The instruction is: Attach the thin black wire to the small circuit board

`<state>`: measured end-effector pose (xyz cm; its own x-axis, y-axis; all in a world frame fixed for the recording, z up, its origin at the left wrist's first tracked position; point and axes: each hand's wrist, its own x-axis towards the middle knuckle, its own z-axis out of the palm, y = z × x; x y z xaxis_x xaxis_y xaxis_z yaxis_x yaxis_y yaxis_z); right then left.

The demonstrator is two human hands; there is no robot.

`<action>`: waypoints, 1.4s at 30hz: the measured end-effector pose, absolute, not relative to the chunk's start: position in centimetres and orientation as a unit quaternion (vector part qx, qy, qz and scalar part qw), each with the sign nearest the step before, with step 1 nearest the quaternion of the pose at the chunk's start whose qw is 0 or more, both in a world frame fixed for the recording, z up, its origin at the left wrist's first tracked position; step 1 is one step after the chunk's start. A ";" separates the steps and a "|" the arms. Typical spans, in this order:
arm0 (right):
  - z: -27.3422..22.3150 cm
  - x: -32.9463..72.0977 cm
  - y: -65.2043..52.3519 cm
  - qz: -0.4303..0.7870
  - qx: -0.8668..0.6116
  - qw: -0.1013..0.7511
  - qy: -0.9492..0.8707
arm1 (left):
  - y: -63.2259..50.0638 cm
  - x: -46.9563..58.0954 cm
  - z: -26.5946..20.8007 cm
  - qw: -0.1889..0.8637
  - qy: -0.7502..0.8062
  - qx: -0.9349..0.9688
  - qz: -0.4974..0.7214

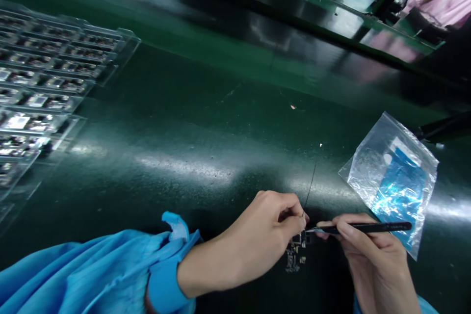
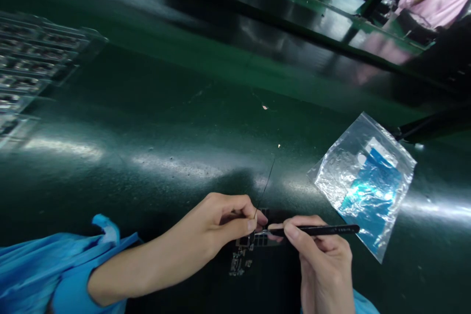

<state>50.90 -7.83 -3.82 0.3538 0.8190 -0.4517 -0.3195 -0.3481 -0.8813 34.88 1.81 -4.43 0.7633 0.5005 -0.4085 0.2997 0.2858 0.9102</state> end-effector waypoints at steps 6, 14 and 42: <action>-3.6 50.4 -7.6 0.508 -0.644 0.546 -0.172 | 1.8 34.9 -4.5 0.730 0.337 0.590 0.073; -3.7 50.8 -7.6 0.525 -0.635 0.533 -0.193 | 1.8 34.9 -4.4 0.725 0.337 0.596 0.073; -3.9 50.7 -7.9 0.481 -0.647 0.546 -0.228 | 1.8 34.9 -4.2 0.719 0.342 0.602 0.064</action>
<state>50.66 -7.92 -3.92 0.4337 0.8201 -0.3734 -0.2303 -0.2998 -0.9258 34.90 1.85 -4.21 0.7583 0.5030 -0.4147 0.3199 0.2672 0.9090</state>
